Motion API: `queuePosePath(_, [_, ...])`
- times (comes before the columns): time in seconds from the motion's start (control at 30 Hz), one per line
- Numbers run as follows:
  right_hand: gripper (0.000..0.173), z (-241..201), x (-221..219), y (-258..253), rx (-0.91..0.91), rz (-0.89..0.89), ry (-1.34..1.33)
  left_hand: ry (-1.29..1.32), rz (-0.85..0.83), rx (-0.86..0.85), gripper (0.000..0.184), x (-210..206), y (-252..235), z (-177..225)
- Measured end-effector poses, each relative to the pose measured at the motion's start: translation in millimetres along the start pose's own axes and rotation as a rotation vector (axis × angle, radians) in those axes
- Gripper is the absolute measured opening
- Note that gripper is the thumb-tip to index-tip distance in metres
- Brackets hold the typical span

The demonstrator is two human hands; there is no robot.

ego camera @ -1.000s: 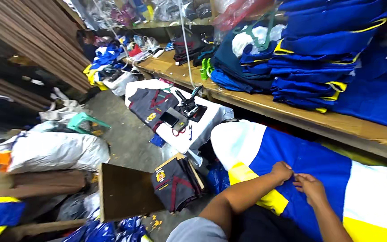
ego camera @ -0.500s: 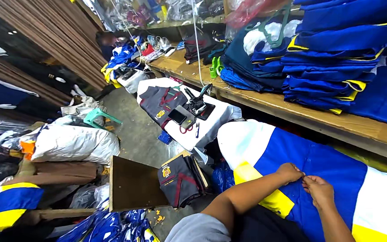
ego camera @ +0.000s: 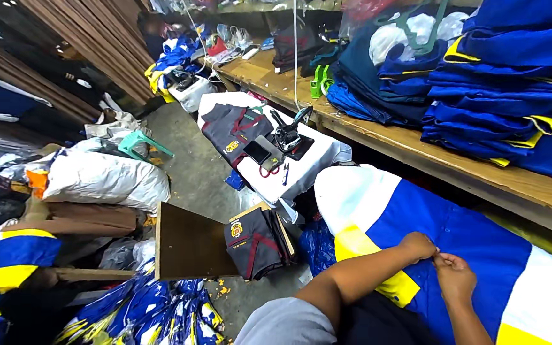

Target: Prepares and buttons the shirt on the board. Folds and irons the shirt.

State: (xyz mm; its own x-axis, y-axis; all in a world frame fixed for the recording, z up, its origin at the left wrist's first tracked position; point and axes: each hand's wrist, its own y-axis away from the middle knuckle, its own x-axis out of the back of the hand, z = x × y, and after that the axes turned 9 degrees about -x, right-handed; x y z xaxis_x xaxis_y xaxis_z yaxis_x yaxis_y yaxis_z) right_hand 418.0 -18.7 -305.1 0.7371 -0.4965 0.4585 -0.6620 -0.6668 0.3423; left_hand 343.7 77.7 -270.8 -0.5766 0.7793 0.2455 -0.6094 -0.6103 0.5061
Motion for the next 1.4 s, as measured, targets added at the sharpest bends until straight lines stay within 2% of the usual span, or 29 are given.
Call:
queuePosePath(0.23, [0.02,2.9,-5.1,5.2,-0.01,0.007,-0.191,0.155,0.057,0.056,0.032,-5.8,2.0,-0.6])
queuePosePath(0.43, [0.016,-3.6,5.9,-0.9,-0.218,-0.128,-0.299,-0.049,-0.024,-0.024,0.033,0.8,2.9,-4.3])
queuePosePath(0.53, [0.012,-3.8,6.8,-1.7,-0.236,-0.122,-0.28,-0.151,-0.076,-0.032,0.035,4.8,5.8,-1.3])
queuePosePath(0.77, [0.013,0.5,-2.3,0.4,-0.157,-0.058,-0.214,-0.087,-0.089,0.004,0.037,5.2,1.9,-9.6])
queuePosePath(0.97, [0.013,10.2,-2.8,-3.7,-0.043,-0.094,-0.227,0.216,-0.042,0.102,0.035,5.4,-0.2,-14.2])
queuePosePath(1.23, [0.013,23.3,-2.2,-6.7,0.161,-0.078,-0.146,0.221,-0.049,0.149,0.029,2.0,1.4,-10.6])
queuePosePath(1.3, [0.015,20.5,0.3,-7.3,0.114,-0.091,-0.112,0.211,-0.049,0.147,0.031,1.6,1.6,-11.3])
queuePosePath(1.4, [0.017,1.9,13.0,-11.7,-0.075,-0.177,0.065,0.144,-0.062,0.11,0.034,1.8,4.0,-12.3])
